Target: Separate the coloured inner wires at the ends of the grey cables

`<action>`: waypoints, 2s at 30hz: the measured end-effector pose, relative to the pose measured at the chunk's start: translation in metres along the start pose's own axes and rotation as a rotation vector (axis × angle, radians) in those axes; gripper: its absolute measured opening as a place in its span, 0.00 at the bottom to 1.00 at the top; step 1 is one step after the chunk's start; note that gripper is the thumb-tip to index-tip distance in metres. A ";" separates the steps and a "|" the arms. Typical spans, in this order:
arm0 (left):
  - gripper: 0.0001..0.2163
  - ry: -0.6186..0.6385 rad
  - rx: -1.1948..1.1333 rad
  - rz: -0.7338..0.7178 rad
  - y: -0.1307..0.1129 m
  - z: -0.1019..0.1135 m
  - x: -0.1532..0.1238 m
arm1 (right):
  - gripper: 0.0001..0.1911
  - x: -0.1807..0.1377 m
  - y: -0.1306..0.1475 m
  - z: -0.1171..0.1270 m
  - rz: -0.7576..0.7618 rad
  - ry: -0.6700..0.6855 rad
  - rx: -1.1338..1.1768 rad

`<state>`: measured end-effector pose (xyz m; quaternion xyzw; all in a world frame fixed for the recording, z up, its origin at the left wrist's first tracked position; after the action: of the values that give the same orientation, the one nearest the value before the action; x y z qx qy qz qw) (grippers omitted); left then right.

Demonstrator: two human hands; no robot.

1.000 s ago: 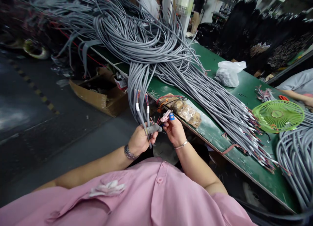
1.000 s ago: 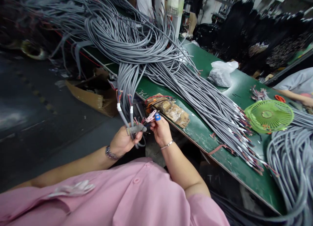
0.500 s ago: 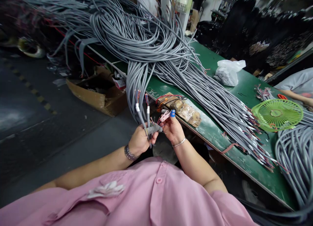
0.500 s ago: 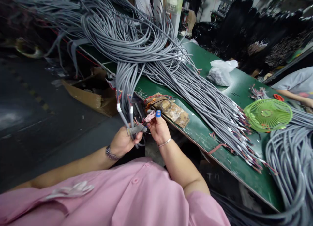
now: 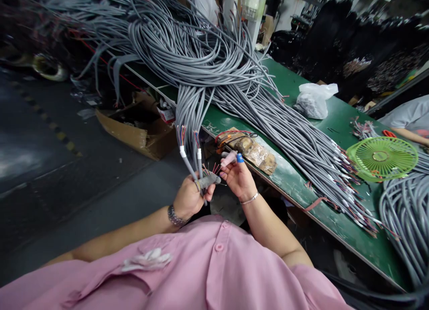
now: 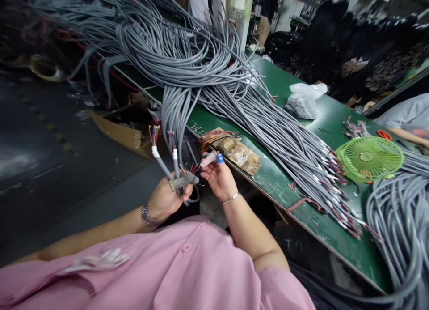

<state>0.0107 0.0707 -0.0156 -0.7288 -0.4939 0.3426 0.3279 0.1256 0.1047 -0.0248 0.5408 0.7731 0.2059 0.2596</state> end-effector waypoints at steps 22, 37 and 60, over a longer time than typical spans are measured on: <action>0.09 -0.077 0.001 -0.003 0.001 0.001 0.005 | 0.29 0.001 0.000 0.000 -0.006 -0.031 -0.027; 0.09 -0.142 -0.050 -0.049 -0.006 0.007 0.007 | 0.16 -0.008 0.020 0.016 0.293 -0.228 -0.349; 0.09 -0.125 0.009 -0.056 -0.001 0.011 0.003 | 0.25 0.003 -0.001 0.012 0.086 -0.090 0.021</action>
<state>0.0020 0.0757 -0.0220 -0.6904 -0.5322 0.3802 0.3090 0.1310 0.1080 -0.0354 0.5849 0.7390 0.1840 0.2793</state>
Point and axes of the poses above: each hand's wrist, its own x-axis towards the middle knuckle, its own z-axis out of the back of the hand, y = z × x, the point moved 8 cm from there along x, towards the middle knuckle, and after that the axes turned 7 degrees about y, right-handed, at the moved point
